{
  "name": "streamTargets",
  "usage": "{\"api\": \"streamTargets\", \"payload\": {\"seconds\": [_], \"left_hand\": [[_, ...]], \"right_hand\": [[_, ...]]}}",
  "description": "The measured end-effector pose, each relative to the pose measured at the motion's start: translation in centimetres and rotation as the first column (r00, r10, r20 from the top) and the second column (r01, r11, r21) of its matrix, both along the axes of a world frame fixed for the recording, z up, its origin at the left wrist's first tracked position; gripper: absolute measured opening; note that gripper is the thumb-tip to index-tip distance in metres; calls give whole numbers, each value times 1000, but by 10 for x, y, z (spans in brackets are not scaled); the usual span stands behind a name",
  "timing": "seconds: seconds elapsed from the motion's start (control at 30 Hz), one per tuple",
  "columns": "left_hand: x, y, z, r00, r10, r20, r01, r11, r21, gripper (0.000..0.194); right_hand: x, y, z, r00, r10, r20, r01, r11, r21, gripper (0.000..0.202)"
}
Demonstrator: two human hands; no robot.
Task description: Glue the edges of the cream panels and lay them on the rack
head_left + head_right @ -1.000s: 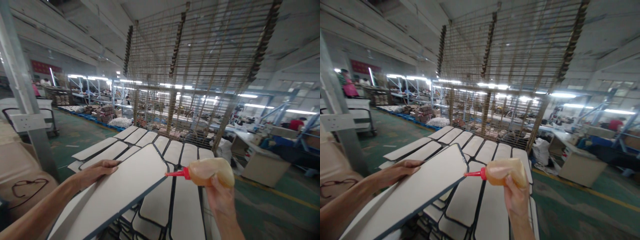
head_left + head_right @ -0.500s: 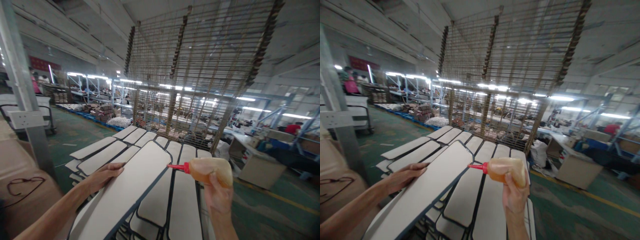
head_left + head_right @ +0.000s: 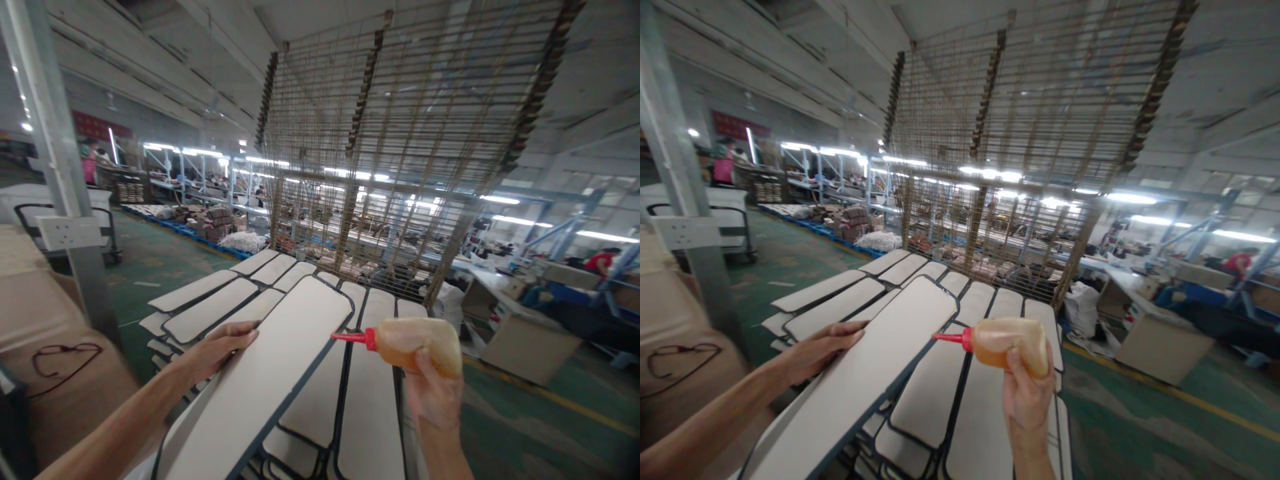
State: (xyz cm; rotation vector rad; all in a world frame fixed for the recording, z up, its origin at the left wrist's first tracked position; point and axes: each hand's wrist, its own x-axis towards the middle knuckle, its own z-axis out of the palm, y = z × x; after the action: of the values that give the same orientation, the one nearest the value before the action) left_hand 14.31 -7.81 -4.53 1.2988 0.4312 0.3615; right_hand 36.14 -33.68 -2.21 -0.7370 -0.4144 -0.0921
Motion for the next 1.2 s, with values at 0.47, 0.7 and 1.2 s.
{"api": "streamTargets", "payload": {"seconds": [0.47,0.7,1.2], "left_hand": [[4,-9,5,1000,16,7,-16,999,-28,41],[13,-17,12,993,116,6,-115,992,-49,44],[19,-37,22,991,120,55,-113,987,-116,36]], "right_hand": [[-15,1,-8,999,47,-5,-47,998,-40,45],[-20,1,-12,995,92,28,-91,994,-62,44],[-20,-14,-8,993,116,34,-111,988,-111,47]]}}
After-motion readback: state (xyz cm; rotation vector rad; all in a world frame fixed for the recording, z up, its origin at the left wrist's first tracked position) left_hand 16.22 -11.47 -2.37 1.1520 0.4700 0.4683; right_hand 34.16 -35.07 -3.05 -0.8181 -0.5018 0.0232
